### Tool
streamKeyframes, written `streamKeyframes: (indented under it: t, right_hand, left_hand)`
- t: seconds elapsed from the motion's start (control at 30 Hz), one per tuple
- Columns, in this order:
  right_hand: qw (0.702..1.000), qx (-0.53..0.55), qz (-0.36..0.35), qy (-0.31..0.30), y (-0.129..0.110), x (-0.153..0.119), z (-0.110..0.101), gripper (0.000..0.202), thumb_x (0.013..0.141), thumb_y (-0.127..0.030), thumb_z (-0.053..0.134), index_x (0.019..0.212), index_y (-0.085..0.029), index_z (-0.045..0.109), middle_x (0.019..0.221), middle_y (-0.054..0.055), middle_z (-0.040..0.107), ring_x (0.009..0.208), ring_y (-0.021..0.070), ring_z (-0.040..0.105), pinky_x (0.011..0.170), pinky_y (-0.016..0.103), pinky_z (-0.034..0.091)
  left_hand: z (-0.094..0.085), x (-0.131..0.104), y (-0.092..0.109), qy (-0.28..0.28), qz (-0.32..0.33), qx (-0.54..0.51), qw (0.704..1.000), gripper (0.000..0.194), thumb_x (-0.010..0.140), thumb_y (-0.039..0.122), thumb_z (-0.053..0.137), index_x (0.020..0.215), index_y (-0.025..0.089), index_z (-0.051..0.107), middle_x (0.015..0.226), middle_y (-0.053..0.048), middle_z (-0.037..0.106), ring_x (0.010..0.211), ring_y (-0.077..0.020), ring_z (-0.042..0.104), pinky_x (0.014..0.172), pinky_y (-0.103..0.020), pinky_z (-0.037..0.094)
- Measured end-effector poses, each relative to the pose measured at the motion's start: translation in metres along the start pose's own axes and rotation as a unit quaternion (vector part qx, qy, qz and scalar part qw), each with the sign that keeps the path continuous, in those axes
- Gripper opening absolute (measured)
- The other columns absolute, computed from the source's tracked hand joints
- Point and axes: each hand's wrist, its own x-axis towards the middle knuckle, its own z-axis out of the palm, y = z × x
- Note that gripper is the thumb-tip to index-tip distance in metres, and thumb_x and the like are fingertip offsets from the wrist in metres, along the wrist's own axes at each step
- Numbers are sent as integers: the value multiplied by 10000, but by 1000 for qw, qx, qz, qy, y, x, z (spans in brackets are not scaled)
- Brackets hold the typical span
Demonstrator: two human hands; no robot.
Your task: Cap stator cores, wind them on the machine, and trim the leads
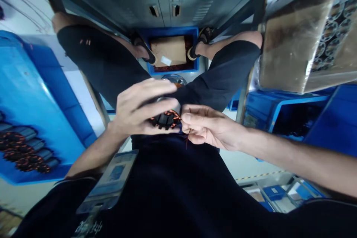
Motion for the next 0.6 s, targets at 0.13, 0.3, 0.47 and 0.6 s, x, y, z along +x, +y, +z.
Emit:
streamKeyframes:
  t: [0.13, 0.3, 0.47, 0.6]
  right_hand:
    - [930, -331, -148, -61, -50, 0, -21, 290, 1199, -386, 668, 930, -277, 669, 717, -63, 590, 579, 100, 503, 544, 243, 512]
    - [754, -609, -245, -21, -87, -15, -55, 449, 1255, -486, 484, 1025, -359, 849, 771, -20, 619, 865, 162, 690, 892, 337, 692]
    - [871, -467, -149, 26, -91, -21, -65, 541, 1104, -769, 734, 1414, -341, 851, 1291, -20, 861, 1173, 166, 830, 1027, 282, 678]
    - [970, -155, 57, -181, -58, 2, -60, 331, 1106, -561, 844, 1134, -234, 892, 1052, 21, 917, 927, 163, 896, 822, 262, 740]
  left_hand:
    - [8, 39, 12, -170, -143, -264, 939, 313, 1069, 558, 818, 1244, 299, 835, 1038, -33, 906, 910, -275, 905, 978, -509, 784]
    - [8, 49, 20, -246, -281, -385, 844, 253, 1106, 486, 742, 1117, 242, 808, 910, -58, 876, 738, -263, 866, 709, -418, 750]
    - [-19, 56, 6, -175, 41, 19, 984, 550, 964, 372, 967, 1465, 238, 781, 1415, -150, 849, 1219, -360, 883, 1095, -580, 768]
    - [-23, 89, 8, -218, 122, -7, 968, 173, 1045, 273, 873, 1206, 301, 816, 1157, 10, 876, 1079, -270, 927, 1260, -703, 683]
